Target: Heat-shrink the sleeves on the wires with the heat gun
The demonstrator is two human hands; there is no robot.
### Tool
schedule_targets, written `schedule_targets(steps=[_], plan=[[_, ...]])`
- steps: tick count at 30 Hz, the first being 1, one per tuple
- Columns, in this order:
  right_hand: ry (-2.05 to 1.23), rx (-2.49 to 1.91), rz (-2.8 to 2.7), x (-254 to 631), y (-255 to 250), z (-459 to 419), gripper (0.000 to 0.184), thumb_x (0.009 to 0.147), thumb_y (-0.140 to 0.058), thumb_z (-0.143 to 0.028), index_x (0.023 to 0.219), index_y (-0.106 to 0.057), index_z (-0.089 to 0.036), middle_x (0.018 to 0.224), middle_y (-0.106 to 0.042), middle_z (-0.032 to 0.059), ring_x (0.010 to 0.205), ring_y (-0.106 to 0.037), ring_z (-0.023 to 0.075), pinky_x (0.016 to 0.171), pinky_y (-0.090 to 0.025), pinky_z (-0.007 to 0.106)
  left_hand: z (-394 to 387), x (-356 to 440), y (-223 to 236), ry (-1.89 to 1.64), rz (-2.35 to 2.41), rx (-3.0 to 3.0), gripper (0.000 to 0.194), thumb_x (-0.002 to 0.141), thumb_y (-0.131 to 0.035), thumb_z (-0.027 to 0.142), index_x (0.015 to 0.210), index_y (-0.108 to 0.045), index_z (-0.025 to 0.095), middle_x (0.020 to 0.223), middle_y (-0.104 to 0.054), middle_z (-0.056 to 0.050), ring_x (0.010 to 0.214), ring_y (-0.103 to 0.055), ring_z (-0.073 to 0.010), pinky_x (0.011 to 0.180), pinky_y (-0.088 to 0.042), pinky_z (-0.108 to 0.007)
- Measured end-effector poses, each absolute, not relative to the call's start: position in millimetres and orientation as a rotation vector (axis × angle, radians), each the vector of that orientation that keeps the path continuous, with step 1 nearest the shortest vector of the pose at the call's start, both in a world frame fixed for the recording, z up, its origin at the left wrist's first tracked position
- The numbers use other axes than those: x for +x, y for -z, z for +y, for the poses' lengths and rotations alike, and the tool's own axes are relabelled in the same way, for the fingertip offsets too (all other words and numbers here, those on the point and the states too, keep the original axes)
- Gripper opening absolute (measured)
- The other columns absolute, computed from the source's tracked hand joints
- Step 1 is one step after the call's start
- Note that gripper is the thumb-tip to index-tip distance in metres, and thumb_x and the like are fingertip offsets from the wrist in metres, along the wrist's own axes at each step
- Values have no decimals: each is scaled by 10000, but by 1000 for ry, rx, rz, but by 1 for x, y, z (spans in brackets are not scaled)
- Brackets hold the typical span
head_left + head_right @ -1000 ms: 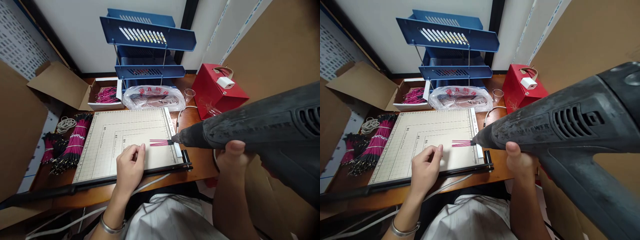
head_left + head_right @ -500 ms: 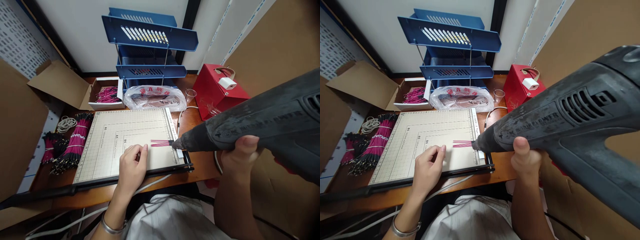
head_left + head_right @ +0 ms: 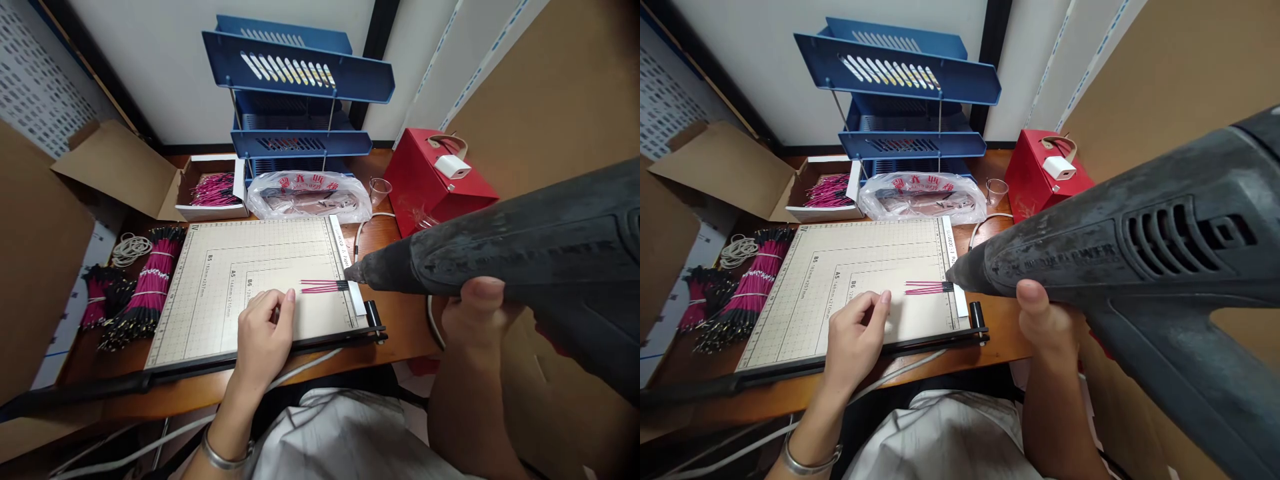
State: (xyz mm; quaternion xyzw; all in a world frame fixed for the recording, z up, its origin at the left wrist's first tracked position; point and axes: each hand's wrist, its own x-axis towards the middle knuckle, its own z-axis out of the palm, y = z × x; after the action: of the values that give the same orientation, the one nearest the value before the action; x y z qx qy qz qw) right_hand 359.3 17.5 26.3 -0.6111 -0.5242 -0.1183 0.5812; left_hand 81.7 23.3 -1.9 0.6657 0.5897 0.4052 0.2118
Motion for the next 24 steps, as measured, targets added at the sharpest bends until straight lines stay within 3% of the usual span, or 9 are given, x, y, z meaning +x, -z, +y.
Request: schedule_targets(steps=[3, 5, 8, 11, 19, 24], plan=[[158, -1405, -1129, 358, -22, 18, 650, 758, -691, -713, 1090, -738, -156, 1211, -705, 172, 1327, -565, 387, 1198, -380, 594, 24, 82, 2, -1123, 1641, 1847, 404, 1011, -537, 323, 627, -498, 200, 584, -454, 22, 600, -440, -140, 628, -348, -296], [60, -1398, -1090, 356, -20, 17, 616, 792, -679, -648, 1140, -735, -143, 1174, -717, 178, 1288, -601, 399, 1168, -413, 613, 24, 82, 1, -1121, 1642, 1849, 404, 1009, -538, 323, 626, -497, 200, 583, -457, 21, 601, -444, -140, 625, -349, -294], [67, -1428, -1071, 353, -20, 14, 542, 800, -704, -558, 1176, -733, -169, 1208, -707, 166, 1328, -577, 411, 1187, -385, 618, 23, 81, 0, -1129, 1641, 1845, 397, 1007, -540, 316, 630, -500, 200, 583, -457, 21, 597, -444, -139, 617, -348, -292], [44, -1434, -1047, 351, -20, 14, 492, 840, -650, -579, 1140, -747, -201, 1201, -713, 143, 1340, -569, 403, 1197, -377, 596, 22, 81, -1, -1134, 1642, 1825, 398, 1012, -529, 311, 631, -501, 200, 580, -448, 23, 589, -435, -136, 607, -345, -290], [48, -1382, -1092, 348, -23, 14, 558, 784, -674, -661, 1020, -757, -162, 1212, -691, 148, 1391, -494, 395, 1220, -345, 573, 22, 79, -1, -1125, 1638, 1836, 401, 1020, -515, 310, 634, -505, 199, 583, -442, 22, 592, -429, -135, 610, -340, -294], [-1, -1330, -1074, 346, -28, 19, 588, 815, -640, -663, 1080, -738, -147, 1159, -698, 153, 1341, -546, 380, 1223, -331, 571, 22, 80, 0, -1132, 1638, 1849, 403, 1019, -517, 304, 630, -500, 198, 585, -442, 23, 596, -429, -134, 617, -341, -294]])
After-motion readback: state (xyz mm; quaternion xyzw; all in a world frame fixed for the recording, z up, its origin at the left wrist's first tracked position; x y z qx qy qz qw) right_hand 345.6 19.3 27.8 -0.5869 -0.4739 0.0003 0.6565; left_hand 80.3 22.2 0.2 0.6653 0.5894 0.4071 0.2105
